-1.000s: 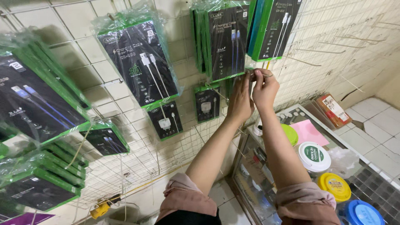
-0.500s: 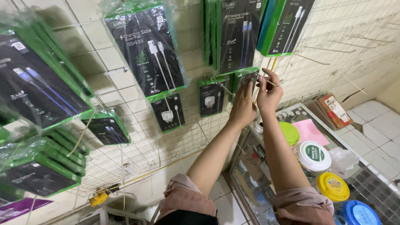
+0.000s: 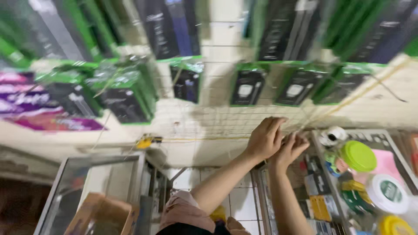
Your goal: The person organizes packaged charging cables by taking them from a cardboard box on the counter and hanging them onto metal display hooks on a wire grid wall.
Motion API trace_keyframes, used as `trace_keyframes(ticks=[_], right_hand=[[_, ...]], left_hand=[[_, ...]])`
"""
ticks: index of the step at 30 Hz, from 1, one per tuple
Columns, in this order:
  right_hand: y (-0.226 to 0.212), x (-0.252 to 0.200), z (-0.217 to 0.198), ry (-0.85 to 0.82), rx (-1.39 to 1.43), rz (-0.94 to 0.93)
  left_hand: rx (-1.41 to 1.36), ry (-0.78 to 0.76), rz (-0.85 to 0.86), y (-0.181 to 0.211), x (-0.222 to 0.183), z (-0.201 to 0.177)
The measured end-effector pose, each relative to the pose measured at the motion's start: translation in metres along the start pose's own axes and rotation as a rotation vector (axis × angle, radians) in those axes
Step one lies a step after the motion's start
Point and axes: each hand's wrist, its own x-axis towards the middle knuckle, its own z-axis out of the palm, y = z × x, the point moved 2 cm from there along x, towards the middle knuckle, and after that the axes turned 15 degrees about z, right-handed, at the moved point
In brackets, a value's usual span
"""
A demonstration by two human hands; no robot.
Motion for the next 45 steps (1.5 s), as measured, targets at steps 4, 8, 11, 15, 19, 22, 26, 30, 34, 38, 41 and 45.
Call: trace_keyframes(ticks=[4, 8, 11, 15, 19, 22, 26, 30, 34, 38, 41, 45], right_hand=[[0.052, -0.145, 0.070, -0.328, -0.043, 0.354], [0.072, -0.265, 0.141, -0.813, -0.059, 0.443], [0.084, -0.347, 0.180, -1.133, -0.028, 0.540], [0.138, -0.458, 0.202, -1.618, -0.378, 0.462], [0.233, -0.552, 0.189, -1.998, -0.594, 0.415], [0.299, -0.610, 0.190, -2.075, -0.957, 0.266], [0.307, -0.659, 0.213, -2.094, -1.064, 0.102], [0.316, -0.687, 0.222, -2.032, -1.035, 0.172], [0.357, -0.696, 0.220, -1.982, -1.252, 0.169], [0.402, -0.693, 0.208, -1.962, -1.236, 0.193], [0.421, -0.683, 0.196, -1.965, -1.324, 0.165], [0.433, -0.665, 0.192, -1.940, -1.272, 0.358]], left_hand=[[0.070, 0.171, -0.134, -0.009, -0.102, -0.139], [0.285, 0.382, -0.478, 0.011, -0.219, -0.259], [0.483, 0.567, -0.731, 0.044, -0.302, -0.319], [0.778, 0.758, -0.939, 0.085, -0.428, -0.363], [1.028, 0.869, -1.188, 0.100, -0.566, -0.374], [1.073, 0.999, -1.349, 0.096, -0.662, -0.365], [0.916, 0.907, -1.538, 0.049, -0.753, -0.366], [0.796, 0.779, -1.847, 0.007, -0.789, -0.377], [0.883, 0.772, -1.893, -0.015, -0.788, -0.379], [0.945, 0.785, -1.856, -0.019, -0.781, -0.374], [0.859, 0.836, -1.843, -0.017, -0.777, -0.371], [0.770, 0.887, -1.831, -0.018, -0.763, -0.372]])
